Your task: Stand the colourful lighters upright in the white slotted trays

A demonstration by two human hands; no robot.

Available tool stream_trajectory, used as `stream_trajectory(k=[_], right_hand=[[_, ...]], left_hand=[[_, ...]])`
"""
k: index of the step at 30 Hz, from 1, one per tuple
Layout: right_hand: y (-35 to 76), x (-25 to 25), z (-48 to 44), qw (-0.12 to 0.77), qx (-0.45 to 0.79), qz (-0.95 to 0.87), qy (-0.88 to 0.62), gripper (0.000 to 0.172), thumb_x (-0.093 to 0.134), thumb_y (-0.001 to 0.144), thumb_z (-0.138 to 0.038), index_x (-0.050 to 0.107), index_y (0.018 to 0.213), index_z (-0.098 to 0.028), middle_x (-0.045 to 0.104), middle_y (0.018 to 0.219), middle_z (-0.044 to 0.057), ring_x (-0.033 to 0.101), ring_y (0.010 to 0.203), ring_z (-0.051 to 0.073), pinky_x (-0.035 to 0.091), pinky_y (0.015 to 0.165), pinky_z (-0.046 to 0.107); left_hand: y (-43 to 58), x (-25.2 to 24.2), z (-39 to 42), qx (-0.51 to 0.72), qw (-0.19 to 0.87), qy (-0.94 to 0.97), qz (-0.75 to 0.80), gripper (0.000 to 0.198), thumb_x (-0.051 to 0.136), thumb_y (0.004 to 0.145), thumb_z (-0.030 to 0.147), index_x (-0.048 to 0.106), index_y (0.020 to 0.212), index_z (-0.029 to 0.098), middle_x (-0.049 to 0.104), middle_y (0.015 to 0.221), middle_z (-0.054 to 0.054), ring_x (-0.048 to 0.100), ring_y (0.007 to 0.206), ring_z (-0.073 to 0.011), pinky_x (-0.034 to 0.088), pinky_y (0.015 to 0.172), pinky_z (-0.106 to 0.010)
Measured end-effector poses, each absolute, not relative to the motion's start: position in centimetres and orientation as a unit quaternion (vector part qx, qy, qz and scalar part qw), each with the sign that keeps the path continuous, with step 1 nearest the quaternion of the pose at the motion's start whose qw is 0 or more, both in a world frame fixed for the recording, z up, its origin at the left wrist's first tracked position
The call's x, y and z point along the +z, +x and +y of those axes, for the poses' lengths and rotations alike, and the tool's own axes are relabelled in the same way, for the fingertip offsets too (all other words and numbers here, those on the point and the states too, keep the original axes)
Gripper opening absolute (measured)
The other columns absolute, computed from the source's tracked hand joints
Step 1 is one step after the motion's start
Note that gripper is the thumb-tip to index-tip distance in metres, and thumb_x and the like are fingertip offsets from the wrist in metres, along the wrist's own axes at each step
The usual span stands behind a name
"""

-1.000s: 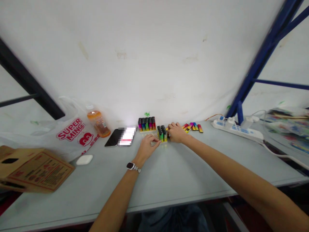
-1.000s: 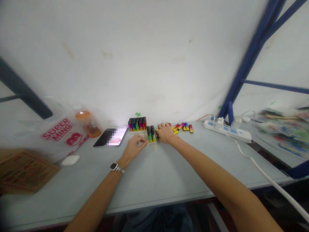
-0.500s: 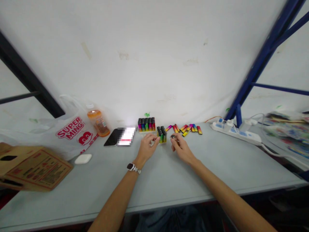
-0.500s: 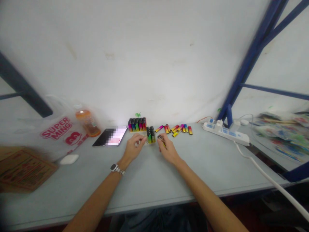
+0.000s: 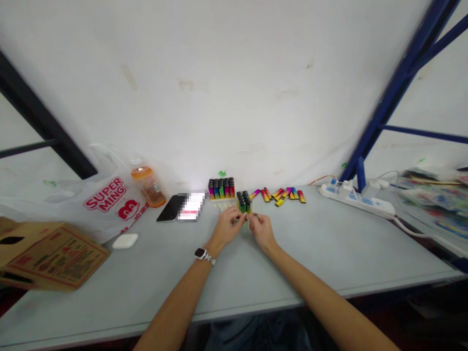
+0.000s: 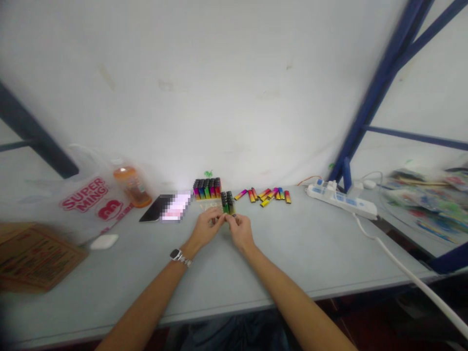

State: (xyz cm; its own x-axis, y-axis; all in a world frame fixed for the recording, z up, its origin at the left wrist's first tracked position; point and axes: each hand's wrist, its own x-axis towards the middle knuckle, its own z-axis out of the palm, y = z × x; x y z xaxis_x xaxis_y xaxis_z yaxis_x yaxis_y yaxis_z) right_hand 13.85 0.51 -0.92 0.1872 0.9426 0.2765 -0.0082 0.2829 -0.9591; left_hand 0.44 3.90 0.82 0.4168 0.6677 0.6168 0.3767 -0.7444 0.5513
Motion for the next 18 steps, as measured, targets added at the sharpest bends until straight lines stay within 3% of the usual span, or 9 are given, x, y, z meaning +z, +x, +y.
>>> stream_trajectory(k=[11,18], right_hand=[[13.81,-0.47,-0.23,0.632,0.337,-0.516,-0.470,0.030,0.047,0.082,-0.034,0.052,0.057,-0.018,0.040,0.050,-0.005,0.035,0.050,0.011,0.029,0.049,0.024],[13.95,-0.35,-0.35,0.635,0.334,-0.503,-0.481,0.028,0.046,0.080,-0.032,0.048,0.056,-0.020,0.038,0.048,-0.005,0.034,0.049,0.011,0.029,0.049,0.024]], left_hand=[[0.76,0.67,3.84,0.424,0.146,0.838,0.312,0.034,0.051,0.094,0.035,0.061,0.066,0.018,0.059,0.066,-0.001,0.050,0.065,-0.0138,0.041,0.064,-0.028],[0.83,0.74,3.71,0.417,0.151,0.839,0.316,0.034,0.049,0.094,0.035,0.062,0.067,0.018,0.059,0.067,-0.002,0.049,0.065,-0.0144,0.042,0.064,-0.029]])
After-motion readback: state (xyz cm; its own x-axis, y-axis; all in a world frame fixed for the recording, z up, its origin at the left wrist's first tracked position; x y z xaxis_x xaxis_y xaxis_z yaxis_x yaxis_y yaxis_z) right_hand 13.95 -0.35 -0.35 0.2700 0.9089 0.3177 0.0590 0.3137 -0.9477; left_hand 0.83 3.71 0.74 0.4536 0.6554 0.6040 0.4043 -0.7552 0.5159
